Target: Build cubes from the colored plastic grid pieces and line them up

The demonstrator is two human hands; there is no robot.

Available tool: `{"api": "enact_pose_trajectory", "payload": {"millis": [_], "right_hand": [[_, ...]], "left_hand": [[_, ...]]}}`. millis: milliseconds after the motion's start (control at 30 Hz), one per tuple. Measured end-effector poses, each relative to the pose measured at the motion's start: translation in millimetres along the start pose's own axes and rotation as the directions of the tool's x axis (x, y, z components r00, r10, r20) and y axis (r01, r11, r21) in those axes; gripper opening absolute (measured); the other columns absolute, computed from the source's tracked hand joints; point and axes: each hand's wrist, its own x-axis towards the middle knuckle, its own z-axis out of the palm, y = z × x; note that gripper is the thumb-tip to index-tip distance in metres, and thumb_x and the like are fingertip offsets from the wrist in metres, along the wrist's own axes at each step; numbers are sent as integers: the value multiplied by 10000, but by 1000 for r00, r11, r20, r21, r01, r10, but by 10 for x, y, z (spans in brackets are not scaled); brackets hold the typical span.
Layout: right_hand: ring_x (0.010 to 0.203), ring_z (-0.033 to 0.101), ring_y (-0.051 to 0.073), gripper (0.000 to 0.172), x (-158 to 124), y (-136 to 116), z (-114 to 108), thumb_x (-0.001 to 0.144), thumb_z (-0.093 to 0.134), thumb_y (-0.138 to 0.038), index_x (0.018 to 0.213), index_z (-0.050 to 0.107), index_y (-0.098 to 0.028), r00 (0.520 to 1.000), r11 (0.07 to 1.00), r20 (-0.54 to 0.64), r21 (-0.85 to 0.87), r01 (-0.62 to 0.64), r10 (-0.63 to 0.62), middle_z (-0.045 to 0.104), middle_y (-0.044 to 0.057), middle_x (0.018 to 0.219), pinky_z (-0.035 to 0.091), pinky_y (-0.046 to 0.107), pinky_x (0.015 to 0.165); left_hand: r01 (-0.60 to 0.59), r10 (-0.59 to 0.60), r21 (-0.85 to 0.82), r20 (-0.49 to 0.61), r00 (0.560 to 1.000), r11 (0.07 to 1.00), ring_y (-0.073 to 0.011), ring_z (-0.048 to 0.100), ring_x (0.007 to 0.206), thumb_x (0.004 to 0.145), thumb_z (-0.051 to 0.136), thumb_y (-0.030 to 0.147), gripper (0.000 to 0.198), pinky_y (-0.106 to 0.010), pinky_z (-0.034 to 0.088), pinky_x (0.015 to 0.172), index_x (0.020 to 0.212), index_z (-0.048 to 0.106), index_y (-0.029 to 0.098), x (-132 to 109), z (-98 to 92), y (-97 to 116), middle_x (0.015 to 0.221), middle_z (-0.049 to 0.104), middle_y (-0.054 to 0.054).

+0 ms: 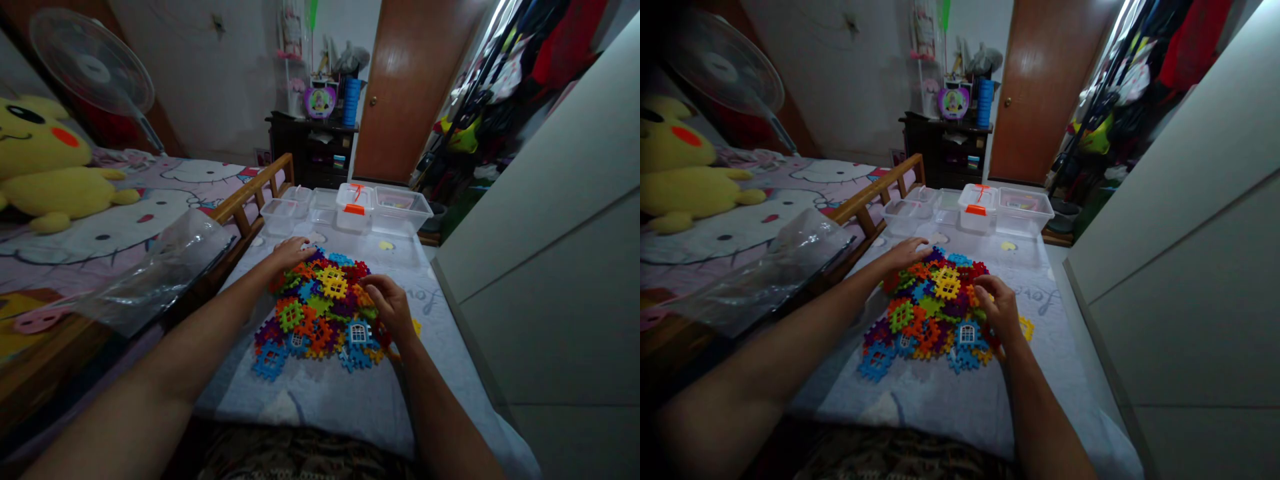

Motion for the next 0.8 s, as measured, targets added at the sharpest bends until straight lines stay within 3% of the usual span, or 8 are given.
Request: {"api": "enact_pose_trajectory", "payload": {"millis": [133, 233, 333, 467, 633, 800], "right_hand": [[802, 670, 203, 295, 7, 88, -110, 918, 501, -448, 951, 652, -197, 975, 980, -180, 173, -96, 128, 712, 62, 874, 545, 370, 800], [770, 658, 207, 313, 38, 196, -203, 885, 516, -467, 907, 649, -184, 940, 980, -288, 125, -152, 183, 706, 69, 839, 541, 369, 763], [842, 649, 224, 300, 64, 310, -264, 843, 549, -447, 891, 663, -174, 928, 984, -332, 3, -180, 171, 710, 85, 876, 520, 387, 826], [988, 626, 258, 357, 106, 435, -249, 826, 541, -421, 1036, 685, -171, 956, 962, -242, -172, -211, 167, 696, 122, 1086, 477, 450, 947], [1275, 500, 273, 544, 175, 467, -116, 792, 554, -370, 1301, 584, -181, 991, 944, -37, -300, -136, 131, 590, 130, 1347, 365, 476, 1100], [968, 637, 216, 424, 172, 371, -113, 807, 543, -317, 1205, 638, -203, 985, 958, 87, -261, -119, 146, 705, 57, 1068, 484, 384, 932]], "left_hand": [[-39, 50, -72, 158, 986, 997, -277, 625, 1074, 835, 465, 592, 588, -351, 473, 922, 1164, 609, 128, 190, 90, -19, 1230, 667, -149], [-71, 84, -85, 171, 982, 994, -258, 636, 1016, 817, 463, 565, 565, -333, 488, 888, 1130, 619, 121, 214, 126, -26, 1170, 690, -134], [-72, 83, -78, 159, 984, 994, -259, 642, 955, 782, 499, 559, 532, -333, 502, 832, 1060, 633, 126, 148, 122, -42, 1068, 711, -121], [-68, 69, -15, 115, 991, 998, -266, 647, 894, 736, 553, 522, 466, -339, 502, 783, 987, 647, 141, -31, 83, -68, 1002, 703, -114], [-134, 129, 29, 123, 984, 991, -275, 633, 945, 754, 541, 552, 463, -353, 493, 843, 950, 672, 154, -319, 22, -82, 998, 677, -119], [-129, 130, -74, 5, 992, 989, -270, 623, 1014, 804, 529, 547, 461, -363, 475, 902, 1062, 663, 189, -619, -35, -75, 1116, 677, -105]]}}
